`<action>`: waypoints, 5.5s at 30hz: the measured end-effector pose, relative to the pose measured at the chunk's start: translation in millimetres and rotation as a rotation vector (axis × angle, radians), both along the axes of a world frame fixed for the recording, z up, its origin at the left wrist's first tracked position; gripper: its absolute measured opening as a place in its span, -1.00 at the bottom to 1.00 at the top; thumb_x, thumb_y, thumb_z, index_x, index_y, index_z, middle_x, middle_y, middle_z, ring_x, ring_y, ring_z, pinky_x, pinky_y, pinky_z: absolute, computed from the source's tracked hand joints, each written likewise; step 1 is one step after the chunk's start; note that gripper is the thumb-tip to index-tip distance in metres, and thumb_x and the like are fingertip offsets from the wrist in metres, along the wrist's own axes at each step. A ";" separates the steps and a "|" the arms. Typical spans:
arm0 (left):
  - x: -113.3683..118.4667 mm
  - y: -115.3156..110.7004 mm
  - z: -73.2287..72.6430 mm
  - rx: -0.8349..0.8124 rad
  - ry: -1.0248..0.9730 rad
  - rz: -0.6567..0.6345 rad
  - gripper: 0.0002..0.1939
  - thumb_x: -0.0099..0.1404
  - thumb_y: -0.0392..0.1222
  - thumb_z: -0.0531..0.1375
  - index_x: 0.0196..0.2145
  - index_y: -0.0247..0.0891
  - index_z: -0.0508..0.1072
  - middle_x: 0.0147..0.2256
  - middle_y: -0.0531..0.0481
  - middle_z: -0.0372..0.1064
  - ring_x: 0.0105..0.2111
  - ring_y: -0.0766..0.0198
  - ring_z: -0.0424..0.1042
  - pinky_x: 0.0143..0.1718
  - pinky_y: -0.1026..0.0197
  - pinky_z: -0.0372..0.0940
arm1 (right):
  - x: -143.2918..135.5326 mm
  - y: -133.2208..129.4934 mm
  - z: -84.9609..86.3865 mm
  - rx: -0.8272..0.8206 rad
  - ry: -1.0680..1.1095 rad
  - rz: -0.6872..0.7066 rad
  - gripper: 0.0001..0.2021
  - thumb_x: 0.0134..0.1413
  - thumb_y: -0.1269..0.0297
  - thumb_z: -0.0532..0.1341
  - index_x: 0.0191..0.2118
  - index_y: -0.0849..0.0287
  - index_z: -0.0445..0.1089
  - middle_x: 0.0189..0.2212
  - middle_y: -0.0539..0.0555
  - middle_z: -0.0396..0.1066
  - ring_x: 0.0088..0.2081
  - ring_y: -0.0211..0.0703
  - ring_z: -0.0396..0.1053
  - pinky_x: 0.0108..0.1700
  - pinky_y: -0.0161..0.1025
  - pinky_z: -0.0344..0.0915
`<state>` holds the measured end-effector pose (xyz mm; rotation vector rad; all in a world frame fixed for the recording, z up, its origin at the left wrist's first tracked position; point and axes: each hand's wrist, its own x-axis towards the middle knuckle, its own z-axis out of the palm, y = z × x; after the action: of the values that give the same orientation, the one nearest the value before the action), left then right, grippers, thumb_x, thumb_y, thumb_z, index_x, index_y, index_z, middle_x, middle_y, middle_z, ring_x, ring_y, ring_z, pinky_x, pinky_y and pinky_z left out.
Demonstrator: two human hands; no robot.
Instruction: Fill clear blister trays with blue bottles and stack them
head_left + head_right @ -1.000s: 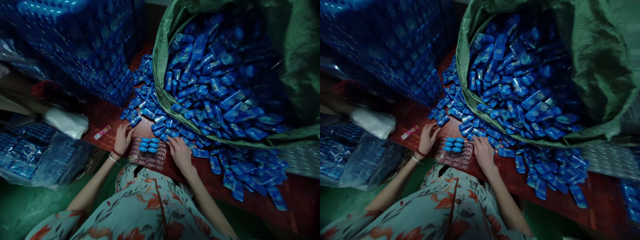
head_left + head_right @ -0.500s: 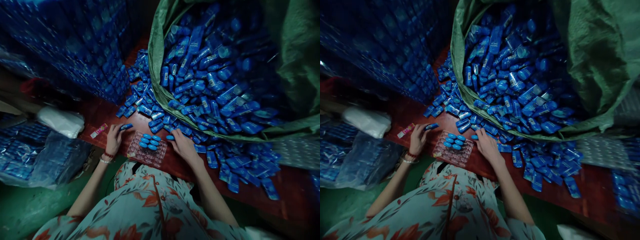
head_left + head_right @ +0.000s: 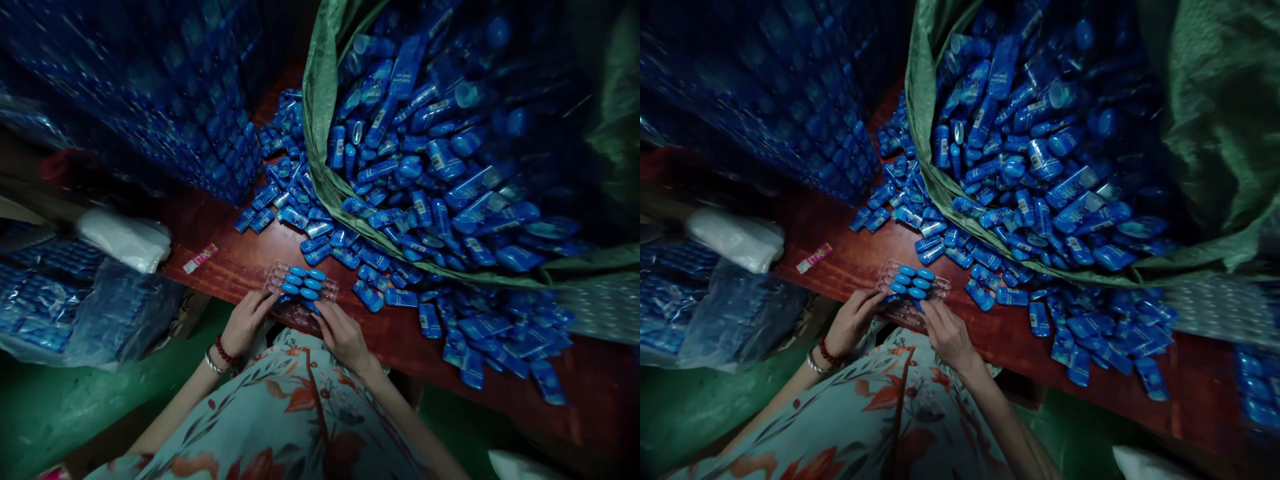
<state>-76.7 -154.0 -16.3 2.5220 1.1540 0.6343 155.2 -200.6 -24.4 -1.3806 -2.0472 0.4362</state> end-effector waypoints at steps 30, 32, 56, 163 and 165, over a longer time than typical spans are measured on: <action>28.3 89.8 15.3 -0.099 -0.058 -0.099 -0.73 0.36 -0.23 -0.06 -0.12 -0.26 0.38 -0.24 -0.12 0.34 -0.23 0.26 0.36 -0.20 0.22 0.31 | 41.8 60.1 21.6 0.020 -0.329 -0.054 -0.62 0.18 0.52 -0.07 -0.01 0.13 0.36 -0.17 0.12 0.40 -0.15 -0.16 0.31 -0.15 -0.24 0.27; 42.3 121.9 6.2 -0.144 0.017 -0.253 -0.72 0.33 -0.23 -0.02 -0.08 -0.26 0.38 -0.15 -0.15 0.33 -0.14 0.21 0.34 -0.11 0.18 0.28 | 44.9 91.5 23.5 -0.031 -0.466 0.107 -0.64 0.17 0.52 -0.04 0.01 0.14 0.33 -0.11 0.12 0.37 -0.12 -0.11 0.25 -0.17 -0.21 0.26; -37.4 -16.6 10.0 -0.598 -0.314 0.315 -0.78 0.31 -0.10 0.07 -0.15 -0.24 0.37 -0.25 -0.06 0.42 -0.26 0.24 0.45 -0.24 0.21 0.40 | 24.5 -12.0 12.5 -0.294 0.486 -0.176 -0.81 0.11 0.36 0.16 -0.12 0.08 0.30 -0.26 0.05 0.41 -0.25 -0.18 0.42 -0.21 -0.22 0.41; 132.7 110.4 91.9 0.029 0.233 -0.517 -0.78 0.29 -0.39 0.00 -0.11 -0.32 0.30 -0.17 -0.11 0.30 -0.25 0.28 0.38 -0.28 0.27 0.27 | 47.4 -27.7 14.6 -0.147 0.484 -0.540 -0.79 0.07 0.24 0.20 -0.16 0.13 0.41 -0.23 0.12 0.44 -0.18 -0.11 0.40 -0.09 -0.09 0.35; 91.1 94.9 106.4 -0.074 -0.003 -0.350 -0.78 0.35 -0.24 0.01 -0.07 -0.31 0.28 -0.19 -0.09 0.31 -0.24 0.30 0.37 -0.23 0.28 0.28 | 33.0 -20.0 19.7 -0.116 0.469 -0.394 -0.83 0.08 0.29 0.20 -0.18 0.12 0.42 -0.26 0.09 0.44 -0.20 -0.13 0.40 -0.13 -0.13 0.37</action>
<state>14.4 -59.1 90.1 2.5676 0.6934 0.4922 188.2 -220.6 -4.8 -1.5330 -1.3574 0.6392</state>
